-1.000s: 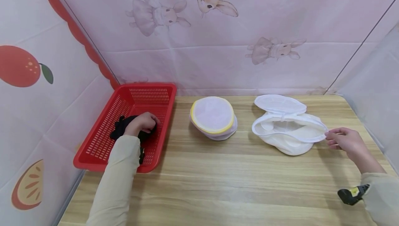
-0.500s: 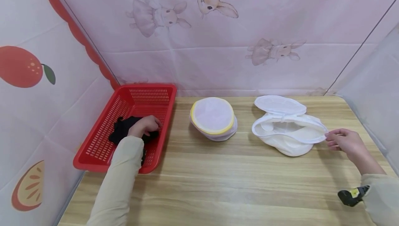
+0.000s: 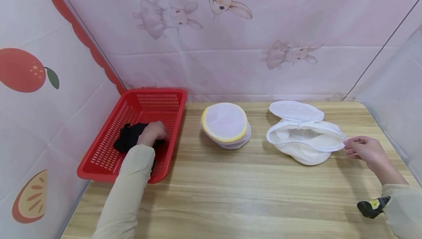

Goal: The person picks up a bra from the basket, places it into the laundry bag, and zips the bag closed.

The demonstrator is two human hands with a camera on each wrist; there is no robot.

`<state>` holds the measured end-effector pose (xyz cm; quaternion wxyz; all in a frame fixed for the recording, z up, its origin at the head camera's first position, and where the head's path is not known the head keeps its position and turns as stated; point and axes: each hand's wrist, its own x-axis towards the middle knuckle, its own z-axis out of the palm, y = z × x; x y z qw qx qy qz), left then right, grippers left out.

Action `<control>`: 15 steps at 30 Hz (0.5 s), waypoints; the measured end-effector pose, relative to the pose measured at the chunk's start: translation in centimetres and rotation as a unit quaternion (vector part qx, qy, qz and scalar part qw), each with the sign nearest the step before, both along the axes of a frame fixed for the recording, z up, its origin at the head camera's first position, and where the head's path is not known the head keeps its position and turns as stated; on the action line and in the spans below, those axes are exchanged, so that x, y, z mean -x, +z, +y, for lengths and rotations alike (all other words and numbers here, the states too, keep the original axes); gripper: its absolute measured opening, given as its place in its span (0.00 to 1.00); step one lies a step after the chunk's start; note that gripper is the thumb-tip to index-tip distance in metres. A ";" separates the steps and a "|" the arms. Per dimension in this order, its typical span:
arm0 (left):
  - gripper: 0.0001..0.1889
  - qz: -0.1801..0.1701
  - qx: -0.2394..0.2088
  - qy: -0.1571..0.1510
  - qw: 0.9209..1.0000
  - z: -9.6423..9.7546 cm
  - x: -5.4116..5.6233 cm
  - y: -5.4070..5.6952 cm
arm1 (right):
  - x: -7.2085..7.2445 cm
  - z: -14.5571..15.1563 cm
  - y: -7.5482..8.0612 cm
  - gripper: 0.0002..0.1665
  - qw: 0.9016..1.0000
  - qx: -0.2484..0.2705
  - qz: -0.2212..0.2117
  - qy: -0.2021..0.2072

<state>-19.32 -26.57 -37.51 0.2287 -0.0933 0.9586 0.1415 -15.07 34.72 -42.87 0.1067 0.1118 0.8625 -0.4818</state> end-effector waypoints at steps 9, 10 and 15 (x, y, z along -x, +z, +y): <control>0.04 0.023 0.044 0.015 0.999 -0.2 -0.5 1.0 | 0.2 0.1 -0.5 0.21 1.000 0.004 0.004 -0.021; 0.04 0.019 0.040 0.022 0.999 -0.3 -0.6 1.2 | 0.3 0.2 -0.6 0.21 1.000 0.001 0.003 -0.022; 0.03 0.022 0.017 0.045 0.999 -0.8 -1.3 2.4 | 0.3 0.0 -0.4 0.20 1.000 -0.003 0.002 -0.027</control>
